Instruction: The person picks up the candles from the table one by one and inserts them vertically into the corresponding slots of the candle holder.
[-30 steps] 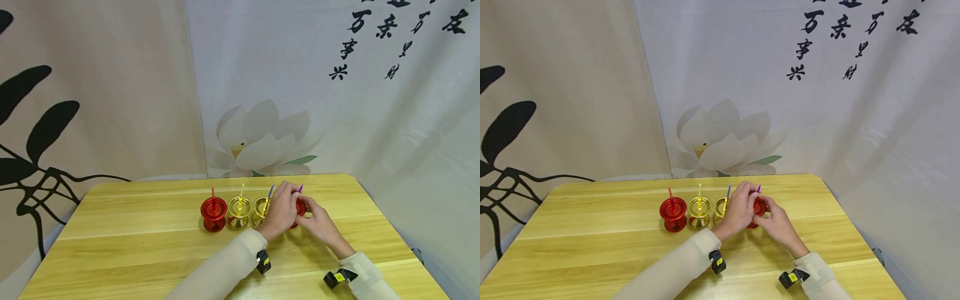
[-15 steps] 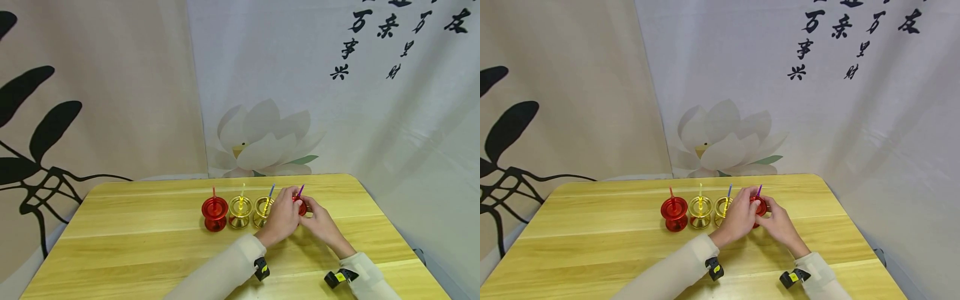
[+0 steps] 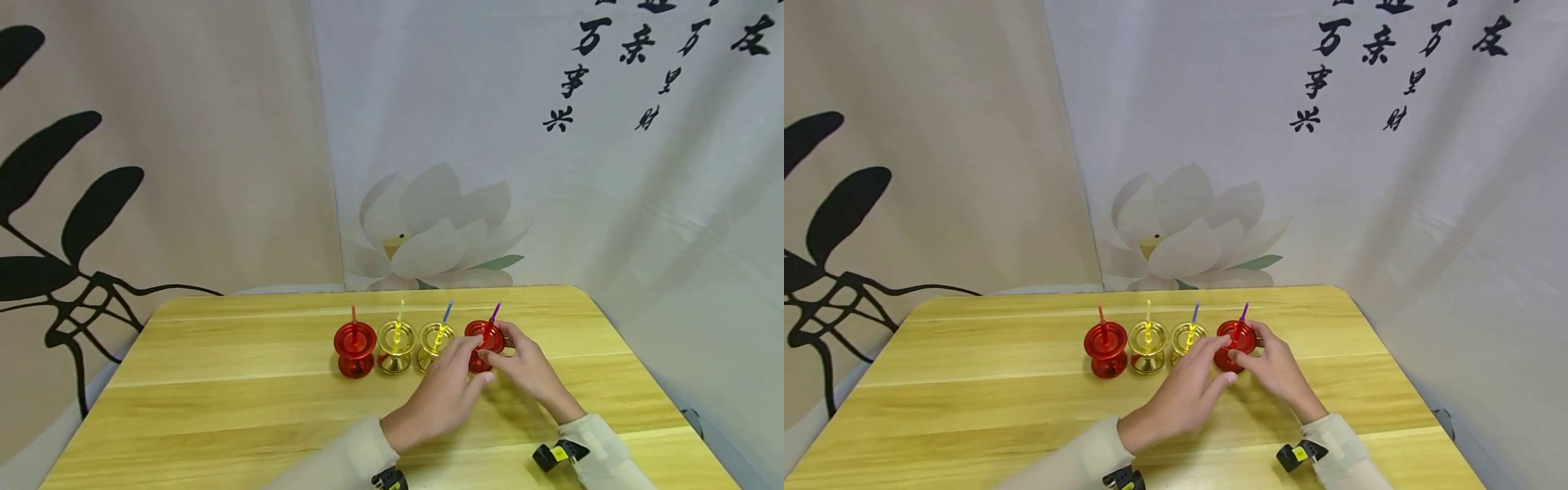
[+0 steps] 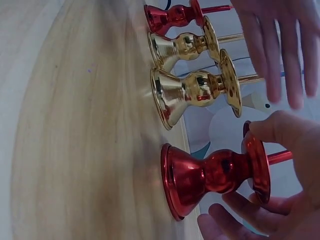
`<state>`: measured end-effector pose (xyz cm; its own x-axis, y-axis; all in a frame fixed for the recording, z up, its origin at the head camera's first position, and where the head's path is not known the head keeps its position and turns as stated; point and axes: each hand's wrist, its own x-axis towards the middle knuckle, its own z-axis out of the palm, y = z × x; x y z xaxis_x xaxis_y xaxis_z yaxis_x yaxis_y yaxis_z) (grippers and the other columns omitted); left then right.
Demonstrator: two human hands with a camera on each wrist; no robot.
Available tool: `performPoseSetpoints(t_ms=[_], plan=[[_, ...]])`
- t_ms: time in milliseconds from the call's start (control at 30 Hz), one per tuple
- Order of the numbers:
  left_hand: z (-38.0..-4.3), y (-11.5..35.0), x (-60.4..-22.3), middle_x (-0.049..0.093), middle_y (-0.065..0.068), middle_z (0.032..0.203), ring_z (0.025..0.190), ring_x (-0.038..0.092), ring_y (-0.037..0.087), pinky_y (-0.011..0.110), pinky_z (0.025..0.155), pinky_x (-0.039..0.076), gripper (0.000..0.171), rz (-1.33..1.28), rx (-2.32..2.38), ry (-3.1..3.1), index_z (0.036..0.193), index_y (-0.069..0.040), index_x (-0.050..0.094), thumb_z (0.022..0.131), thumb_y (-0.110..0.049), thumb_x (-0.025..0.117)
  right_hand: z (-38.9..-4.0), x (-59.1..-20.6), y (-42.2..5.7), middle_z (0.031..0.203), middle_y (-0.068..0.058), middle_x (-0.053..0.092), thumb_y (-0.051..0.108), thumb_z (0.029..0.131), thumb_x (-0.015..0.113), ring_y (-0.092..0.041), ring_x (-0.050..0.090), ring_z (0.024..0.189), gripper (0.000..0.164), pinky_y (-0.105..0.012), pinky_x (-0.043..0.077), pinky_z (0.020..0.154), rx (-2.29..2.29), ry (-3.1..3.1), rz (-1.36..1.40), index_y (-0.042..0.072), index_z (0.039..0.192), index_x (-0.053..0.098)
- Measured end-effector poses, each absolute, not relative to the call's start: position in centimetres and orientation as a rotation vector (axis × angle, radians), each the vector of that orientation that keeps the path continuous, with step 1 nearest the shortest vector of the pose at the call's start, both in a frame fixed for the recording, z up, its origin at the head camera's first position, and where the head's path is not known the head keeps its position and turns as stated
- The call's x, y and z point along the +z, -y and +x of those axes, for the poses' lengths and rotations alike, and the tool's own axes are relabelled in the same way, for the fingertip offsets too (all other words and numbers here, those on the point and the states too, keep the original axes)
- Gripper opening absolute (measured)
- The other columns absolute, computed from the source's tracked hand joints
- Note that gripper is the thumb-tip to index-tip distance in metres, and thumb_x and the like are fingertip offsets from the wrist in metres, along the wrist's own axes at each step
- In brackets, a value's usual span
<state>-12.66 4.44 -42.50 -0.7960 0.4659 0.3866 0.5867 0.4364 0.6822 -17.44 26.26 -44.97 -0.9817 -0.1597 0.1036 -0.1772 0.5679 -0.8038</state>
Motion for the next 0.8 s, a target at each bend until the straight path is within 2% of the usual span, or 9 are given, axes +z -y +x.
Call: performPoseSetpoints(t_ms=[233, 500, 800], plan=[[-10.3, -0.4, -43.2, 0.057, 0.006, 0.153, 0.142, 0.055, 0.022, 0.046, 0.116, 0.049, 0.054, -0.950, -1.181, 2.680, 0.158, -0.004, 0.051, 0.114, -0.034, 0.063, -17.3, -45.1, -26.1, 0.145, -0.028, 0.065, 0.023, 0.101, 0.078, -0.044, 0.066, 0.128, 0.072, -0.056, 0.054, 0.104, 1.405, 2.777, 0.259, -0.011, 0.156, 0.047], [-8.3, 5.9, -45.0, 0.055, 0.009, 0.157, 0.146, 0.053, 0.029, 0.055, 0.119, 0.045, 0.062, -0.920, -1.021, 2.764, 0.162, -0.006, 0.047, 0.112, -0.037, 0.067, -17.4, -45.2, -25.9, 0.145, -0.027, 0.064, 0.022, 0.101, 0.079, -0.044, 0.065, 0.130, 0.070, -0.056, 0.053, 0.106, 1.401, 2.792, 0.235, -0.010, 0.155, 0.048], [-7.8, 12.8, -46.1, 0.058, 0.009, 0.153, 0.142, 0.054, 0.034, 0.059, 0.116, 0.046, 0.084, -0.682, -0.680, 2.891, 0.157, -0.008, 0.055, 0.100, -0.067, 0.071, -17.1, -44.9, -26.8, 0.145, -0.024, 0.065, 0.028, 0.102, 0.081, -0.045, 0.063, 0.131, 0.071, -0.059, 0.054, 0.104, 1.363, 2.822, 0.293, -0.005, 0.156, 0.050]])
